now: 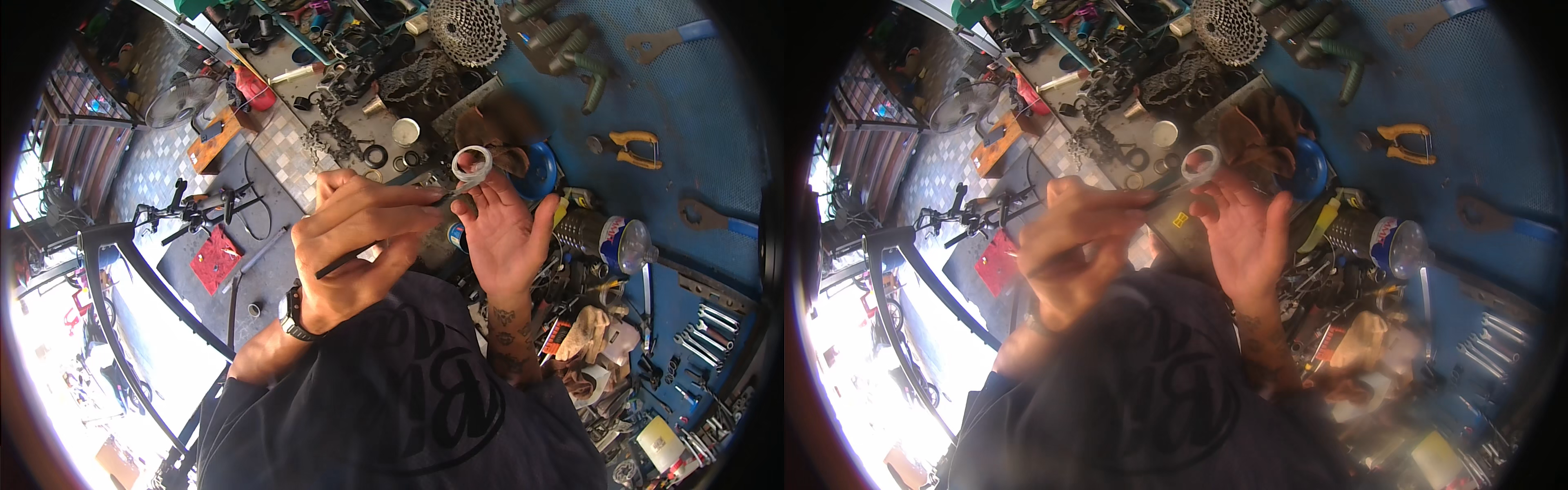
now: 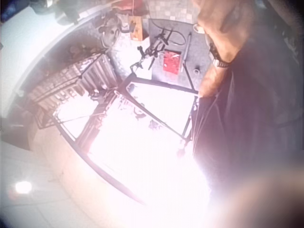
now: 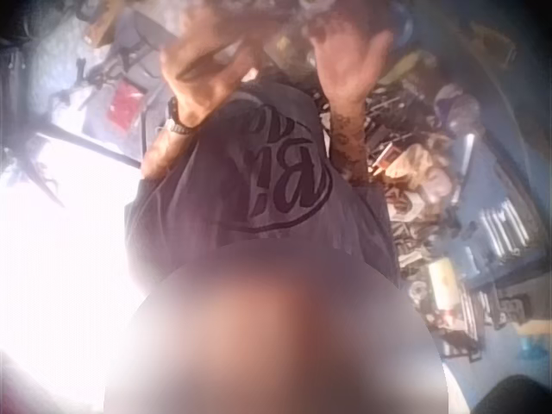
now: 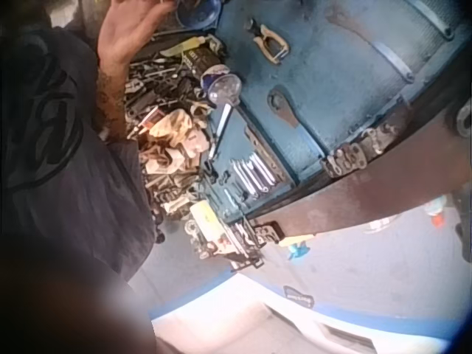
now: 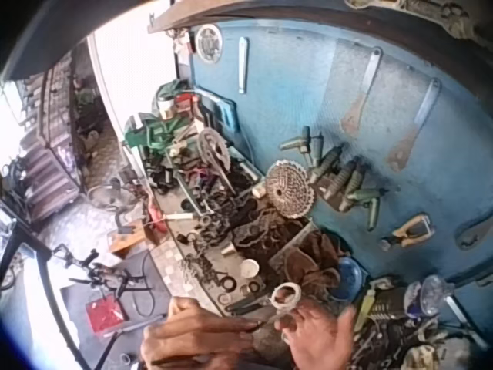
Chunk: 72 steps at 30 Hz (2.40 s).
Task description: The person wipes the bicycle handlebar with a cloth, then applies lubricant to the brake cable using a small brush. They repeatedly dip the brush into a container and coat the cable before reinserting it into the housing.
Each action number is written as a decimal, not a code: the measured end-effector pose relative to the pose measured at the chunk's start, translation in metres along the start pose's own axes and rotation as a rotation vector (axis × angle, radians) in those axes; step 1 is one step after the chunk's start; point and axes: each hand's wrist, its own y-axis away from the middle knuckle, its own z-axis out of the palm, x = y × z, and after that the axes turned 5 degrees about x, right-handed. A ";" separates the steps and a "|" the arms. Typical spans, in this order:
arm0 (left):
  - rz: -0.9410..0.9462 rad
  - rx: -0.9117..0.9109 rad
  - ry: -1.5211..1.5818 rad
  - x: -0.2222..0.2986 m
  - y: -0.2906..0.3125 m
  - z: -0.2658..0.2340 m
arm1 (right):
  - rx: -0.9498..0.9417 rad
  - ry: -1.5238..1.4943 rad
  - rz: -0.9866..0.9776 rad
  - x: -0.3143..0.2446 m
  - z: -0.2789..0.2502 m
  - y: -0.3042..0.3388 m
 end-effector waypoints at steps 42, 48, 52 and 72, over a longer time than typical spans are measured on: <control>-0.160 0.084 0.045 0.004 0.007 0.000 | -0.011 -0.046 -0.041 0.001 -0.010 0.006; -0.176 0.093 0.088 0.008 0.005 -0.001 | -0.040 -0.035 -0.062 0.004 -0.012 0.004; -0.132 0.099 0.029 0.009 0.002 -0.002 | -0.040 0.027 -0.096 0.004 -0.012 0.003; -0.051 0.071 -0.082 0.002 -0.002 -0.007 | -0.118 0.008 -0.112 0.000 -0.008 0.003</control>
